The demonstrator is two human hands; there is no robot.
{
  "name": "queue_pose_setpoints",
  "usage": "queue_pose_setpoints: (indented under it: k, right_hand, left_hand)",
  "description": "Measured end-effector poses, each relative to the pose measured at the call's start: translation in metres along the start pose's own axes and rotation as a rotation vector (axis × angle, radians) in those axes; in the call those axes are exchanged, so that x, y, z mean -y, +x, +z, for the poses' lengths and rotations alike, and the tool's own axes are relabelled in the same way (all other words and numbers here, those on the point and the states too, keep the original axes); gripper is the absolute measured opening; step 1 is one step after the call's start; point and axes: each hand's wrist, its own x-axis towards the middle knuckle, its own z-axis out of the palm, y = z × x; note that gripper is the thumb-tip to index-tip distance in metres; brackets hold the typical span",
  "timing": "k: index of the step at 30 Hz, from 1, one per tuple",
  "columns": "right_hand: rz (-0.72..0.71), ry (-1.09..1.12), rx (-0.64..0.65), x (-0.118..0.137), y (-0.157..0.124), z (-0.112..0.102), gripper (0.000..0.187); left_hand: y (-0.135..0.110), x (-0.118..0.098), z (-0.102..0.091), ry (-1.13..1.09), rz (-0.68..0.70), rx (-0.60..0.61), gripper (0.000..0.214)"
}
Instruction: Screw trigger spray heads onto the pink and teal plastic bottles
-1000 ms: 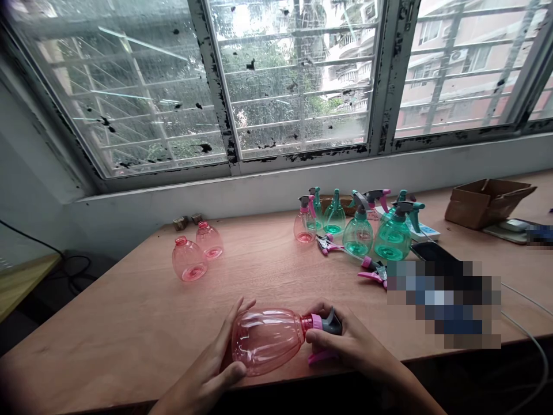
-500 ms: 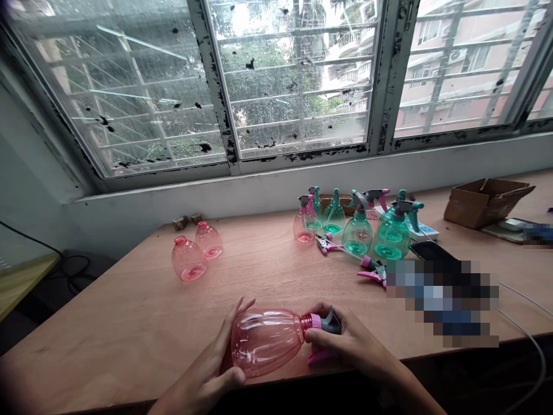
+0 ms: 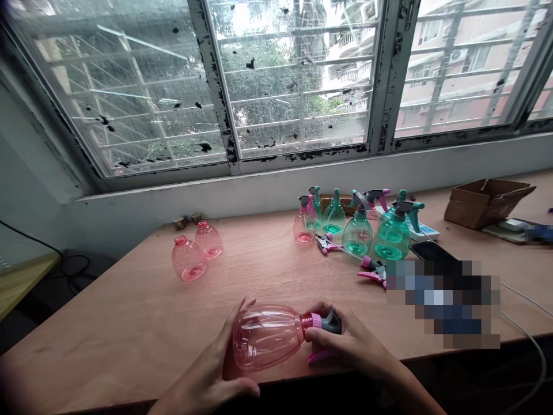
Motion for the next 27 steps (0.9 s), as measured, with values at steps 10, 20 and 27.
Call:
queue_pose_setpoints:
  k: [10,20,27]
  right_hand:
    - [0.008,-0.006,0.005,0.0001,-0.0028,-0.0001,0.04]
    - [0.018,0.019,0.016,-0.0039,-0.0017,-0.0006,0.036]
    - [-0.003,-0.004,0.05,-0.0021,-0.0023,-0.0008,0.034]
  left_hand:
    - [-0.0061,-0.0063,-0.0064,-0.045,-0.014,0.023,0.093]
    - [-0.0051,-0.0089,-0.0032,0.037,0.011,0.001,0.118]
    - [-0.0065,-0.0036,-0.0062,-0.045,0.02,0.015,0.094]
